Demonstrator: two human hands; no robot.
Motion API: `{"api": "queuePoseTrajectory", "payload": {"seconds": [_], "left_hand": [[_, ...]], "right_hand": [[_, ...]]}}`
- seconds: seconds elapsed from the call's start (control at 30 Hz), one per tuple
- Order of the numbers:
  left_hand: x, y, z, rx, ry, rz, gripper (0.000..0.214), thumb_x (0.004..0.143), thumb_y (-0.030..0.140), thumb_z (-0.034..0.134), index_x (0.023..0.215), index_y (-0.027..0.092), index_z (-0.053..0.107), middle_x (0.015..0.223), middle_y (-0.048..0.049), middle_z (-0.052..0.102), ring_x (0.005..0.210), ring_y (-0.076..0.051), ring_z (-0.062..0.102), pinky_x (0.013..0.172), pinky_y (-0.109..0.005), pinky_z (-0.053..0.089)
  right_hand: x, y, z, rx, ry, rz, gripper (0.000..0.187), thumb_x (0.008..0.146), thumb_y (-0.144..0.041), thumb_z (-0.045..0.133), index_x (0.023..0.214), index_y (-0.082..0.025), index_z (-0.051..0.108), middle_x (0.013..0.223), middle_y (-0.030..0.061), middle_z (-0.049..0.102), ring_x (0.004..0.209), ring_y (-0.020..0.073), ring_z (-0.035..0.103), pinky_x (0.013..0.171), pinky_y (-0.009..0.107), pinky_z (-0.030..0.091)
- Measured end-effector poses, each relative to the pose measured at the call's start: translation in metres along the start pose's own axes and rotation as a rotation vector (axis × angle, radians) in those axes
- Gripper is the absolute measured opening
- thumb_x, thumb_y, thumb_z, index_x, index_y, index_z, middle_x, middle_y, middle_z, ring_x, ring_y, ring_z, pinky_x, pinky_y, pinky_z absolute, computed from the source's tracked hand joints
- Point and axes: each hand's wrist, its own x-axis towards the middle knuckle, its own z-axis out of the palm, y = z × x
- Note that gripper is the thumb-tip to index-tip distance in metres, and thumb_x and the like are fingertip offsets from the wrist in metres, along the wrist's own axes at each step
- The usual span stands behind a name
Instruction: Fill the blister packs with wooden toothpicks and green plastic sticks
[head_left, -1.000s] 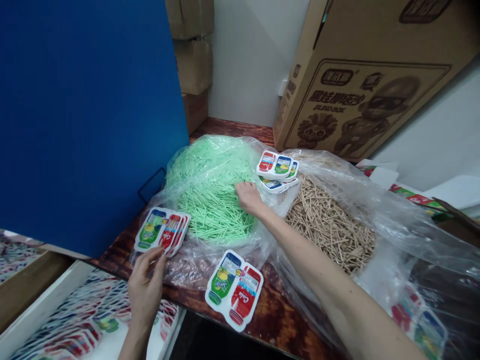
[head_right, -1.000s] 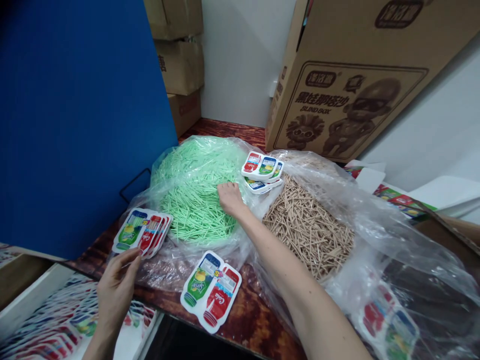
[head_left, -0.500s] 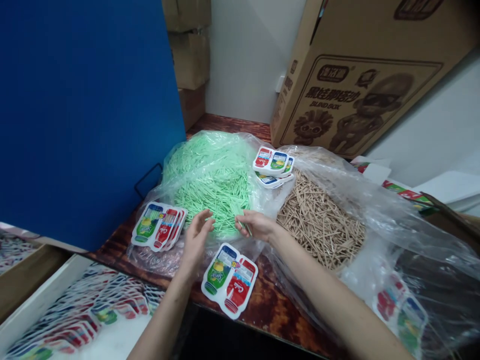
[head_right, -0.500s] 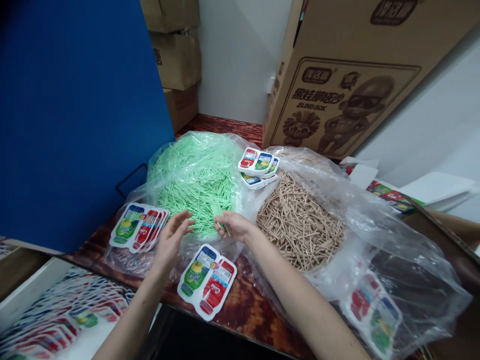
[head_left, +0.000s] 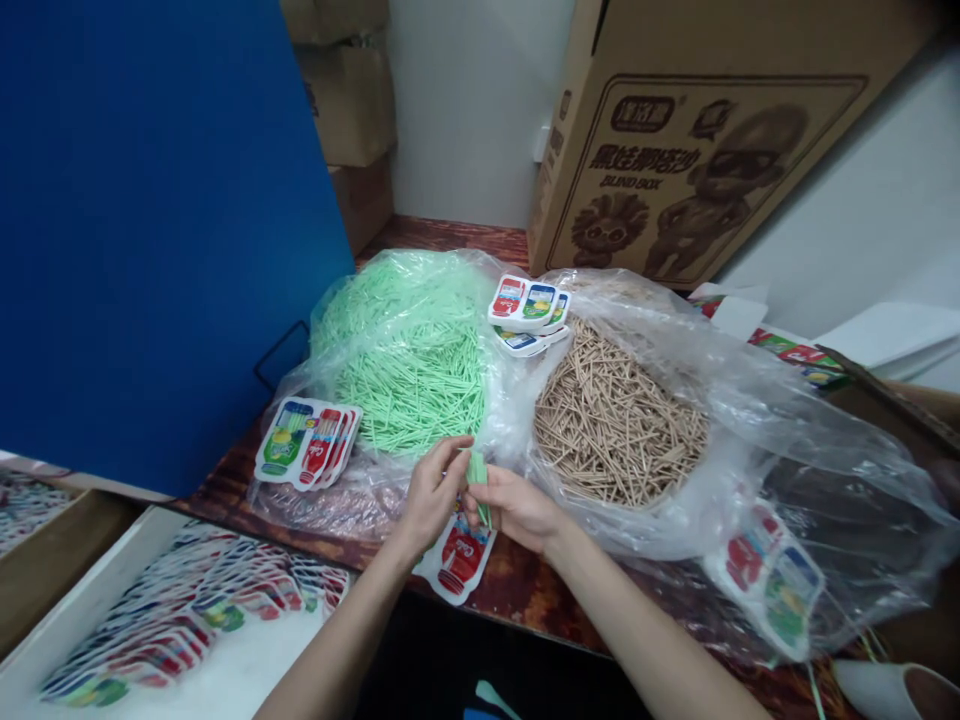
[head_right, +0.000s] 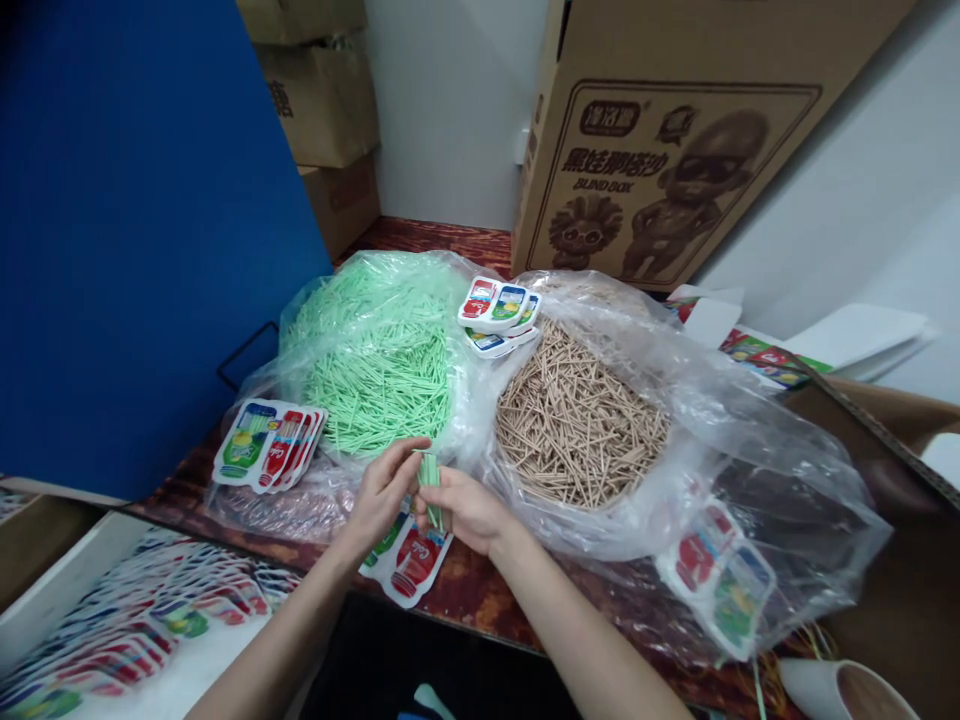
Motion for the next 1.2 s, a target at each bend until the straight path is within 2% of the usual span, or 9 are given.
{"api": "queuePoseTrajectory", "payload": {"seconds": [0.07, 0.13, 0.2, 0.27, 0.4, 0.5, 0.83, 1.0, 1.2], "left_hand": [[-0.015, -0.006, -0.011, 0.043, 0.078, 0.014, 0.031, 0.09, 0.034, 0.051, 0.116, 0.02, 0.061, 0.113, -0.0079, 0.068, 0.1, -0.021, 0.064, 0.087, -0.033, 0.047], [-0.03, -0.014, -0.023, 0.178, 0.15, 0.005, 0.026, 0.09, 0.034, 0.051, 0.107, 0.019, 0.063, 0.103, -0.0075, 0.069, 0.096, -0.022, 0.064, 0.085, -0.034, 0.048], [-0.043, -0.023, -0.031, 0.388, 0.18, 0.029, 0.021, 0.091, 0.033, 0.05, 0.095, 0.019, 0.065, 0.093, -0.0066, 0.069, 0.091, -0.023, 0.063, 0.083, -0.036, 0.046], [-0.053, -0.03, -0.033, 0.604, 0.177, 0.08, 0.019, 0.09, 0.032, 0.05, 0.091, 0.019, 0.065, 0.091, -0.0074, 0.067, 0.09, -0.025, 0.06, 0.083, -0.038, 0.045], [-0.062, -0.037, -0.025, 0.923, 0.17, 0.121, 0.026, 0.087, 0.037, 0.054, 0.101, 0.017, 0.062, 0.095, -0.0113, 0.064, 0.092, -0.03, 0.056, 0.081, -0.042, 0.044], [-0.059, -0.04, -0.02, 1.01, 0.182, 0.081, 0.032, 0.083, 0.04, 0.059, 0.104, 0.016, 0.061, 0.092, -0.0112, 0.062, 0.089, -0.03, 0.056, 0.079, -0.041, 0.044], [-0.04, -0.055, -0.03, 0.78, 0.223, -0.039, 0.015, 0.079, 0.035, 0.06, 0.073, 0.022, 0.052, 0.073, -0.0006, 0.057, 0.072, -0.022, 0.056, 0.068, -0.032, 0.042], [-0.035, -0.054, -0.037, 0.687, 0.176, -0.054, 0.016, 0.079, 0.038, 0.057, 0.073, 0.022, 0.057, 0.072, 0.0, 0.06, 0.071, -0.02, 0.058, 0.067, -0.03, 0.042], [-0.036, -0.05, -0.041, 0.618, 0.242, -0.093, 0.018, 0.077, 0.038, 0.058, 0.079, 0.021, 0.062, 0.074, -0.0005, 0.067, 0.069, -0.019, 0.06, 0.066, -0.029, 0.044]], "right_hand": [[-0.022, 0.01, 0.001, -0.183, 0.149, -0.192, 0.022, 0.085, -0.038, 0.064, 0.087, -0.018, 0.057, 0.07, -0.0019, 0.06, 0.065, 0.0124, 0.057, 0.069, 0.027, 0.045], [-0.042, 0.023, -0.001, -0.408, 0.331, -0.345, 0.017, 0.091, -0.036, 0.054, 0.089, -0.019, 0.058, 0.077, -0.0002, 0.062, 0.076, 0.0149, 0.058, 0.079, 0.029, 0.043], [-0.056, 0.04, -0.005, -0.586, 0.484, -0.414, 0.016, 0.093, -0.033, 0.05, 0.089, -0.02, 0.058, 0.082, 0.0011, 0.063, 0.083, 0.0166, 0.058, 0.081, 0.03, 0.041], [-0.062, 0.055, -0.009, -0.668, 0.568, -0.434, 0.017, 0.094, -0.032, 0.048, 0.088, -0.02, 0.058, 0.083, 0.0016, 0.062, 0.082, 0.0175, 0.058, 0.078, 0.029, 0.041], [-0.064, 0.075, -0.016, -0.694, 0.588, -0.475, 0.019, 0.095, -0.03, 0.044, 0.086, -0.02, 0.058, 0.084, 0.0024, 0.062, 0.083, 0.0181, 0.059, 0.078, 0.029, 0.042], [-0.064, 0.079, -0.017, -0.701, 0.583, -0.505, 0.019, 0.095, -0.029, 0.044, 0.087, -0.021, 0.059, 0.084, 0.0027, 0.063, 0.083, 0.0182, 0.06, 0.079, 0.029, 0.043], [-0.065, 0.078, -0.014, -0.726, 0.554, -0.544, 0.019, 0.095, -0.028, 0.047, 0.086, -0.02, 0.062, 0.085, 0.004, 0.064, 0.083, 0.0182, 0.062, 0.079, 0.029, 0.045], [-0.065, 0.079, -0.014, -0.711, 0.559, -0.543, 0.019, 0.095, -0.028, 0.046, 0.087, -0.02, 0.062, 0.085, 0.004, 0.064, 0.084, 0.0181, 0.061, 0.08, 0.03, 0.045], [-0.065, 0.076, -0.013, -0.709, 0.561, -0.532, 0.021, 0.095, -0.028, 0.046, 0.086, -0.02, 0.063, 0.085, 0.0038, 0.064, 0.083, 0.0183, 0.061, 0.079, 0.03, 0.045]]}}
